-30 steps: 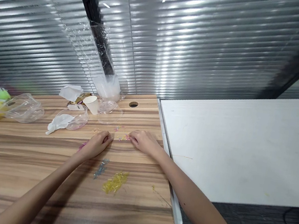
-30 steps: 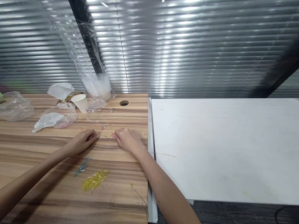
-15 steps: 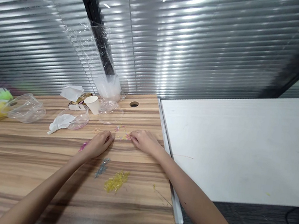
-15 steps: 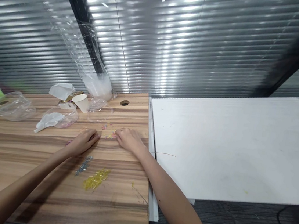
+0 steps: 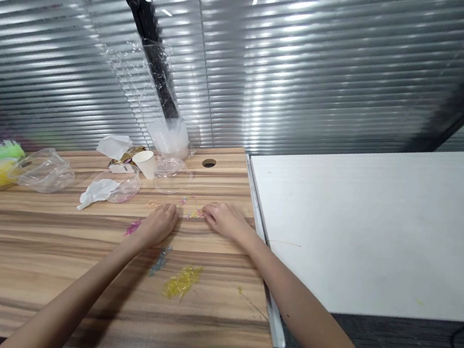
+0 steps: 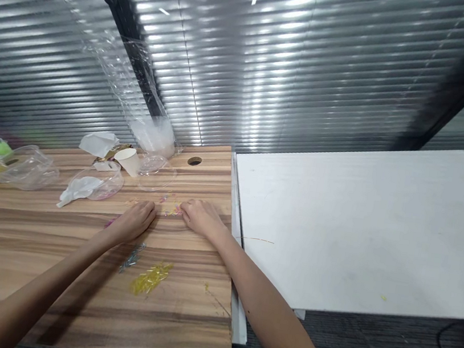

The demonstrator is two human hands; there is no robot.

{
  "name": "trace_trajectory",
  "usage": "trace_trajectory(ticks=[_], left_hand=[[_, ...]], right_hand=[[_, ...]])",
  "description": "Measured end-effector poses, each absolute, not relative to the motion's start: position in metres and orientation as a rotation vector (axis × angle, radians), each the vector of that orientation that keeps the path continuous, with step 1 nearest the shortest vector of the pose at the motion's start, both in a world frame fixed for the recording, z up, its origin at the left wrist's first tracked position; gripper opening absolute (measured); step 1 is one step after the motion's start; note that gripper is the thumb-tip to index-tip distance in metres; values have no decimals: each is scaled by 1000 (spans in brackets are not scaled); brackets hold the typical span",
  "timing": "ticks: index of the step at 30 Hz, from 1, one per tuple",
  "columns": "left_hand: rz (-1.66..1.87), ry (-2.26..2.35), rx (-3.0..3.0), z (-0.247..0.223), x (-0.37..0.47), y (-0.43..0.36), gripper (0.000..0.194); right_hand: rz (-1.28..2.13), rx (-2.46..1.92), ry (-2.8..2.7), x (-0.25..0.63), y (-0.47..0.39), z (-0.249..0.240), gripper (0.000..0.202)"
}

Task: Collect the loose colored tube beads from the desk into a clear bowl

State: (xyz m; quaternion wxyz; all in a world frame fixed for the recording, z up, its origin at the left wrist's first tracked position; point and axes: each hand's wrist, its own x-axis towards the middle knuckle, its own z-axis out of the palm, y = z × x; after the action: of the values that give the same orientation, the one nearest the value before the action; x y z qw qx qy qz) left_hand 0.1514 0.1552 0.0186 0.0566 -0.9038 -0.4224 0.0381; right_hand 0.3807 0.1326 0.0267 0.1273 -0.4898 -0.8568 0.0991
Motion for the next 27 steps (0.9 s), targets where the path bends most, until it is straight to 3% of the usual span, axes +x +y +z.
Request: trace_trajectory(ticks=[8, 27], left_hand=[[288, -1188, -2648, 23, 155, 151, 27], [202, -1280, -2694, 24, 152, 153, 26]], right_hand=[[245, -1392, -2489, 381, 134, 23, 26], [266, -1428, -2495, 382, 133, 24, 27]])
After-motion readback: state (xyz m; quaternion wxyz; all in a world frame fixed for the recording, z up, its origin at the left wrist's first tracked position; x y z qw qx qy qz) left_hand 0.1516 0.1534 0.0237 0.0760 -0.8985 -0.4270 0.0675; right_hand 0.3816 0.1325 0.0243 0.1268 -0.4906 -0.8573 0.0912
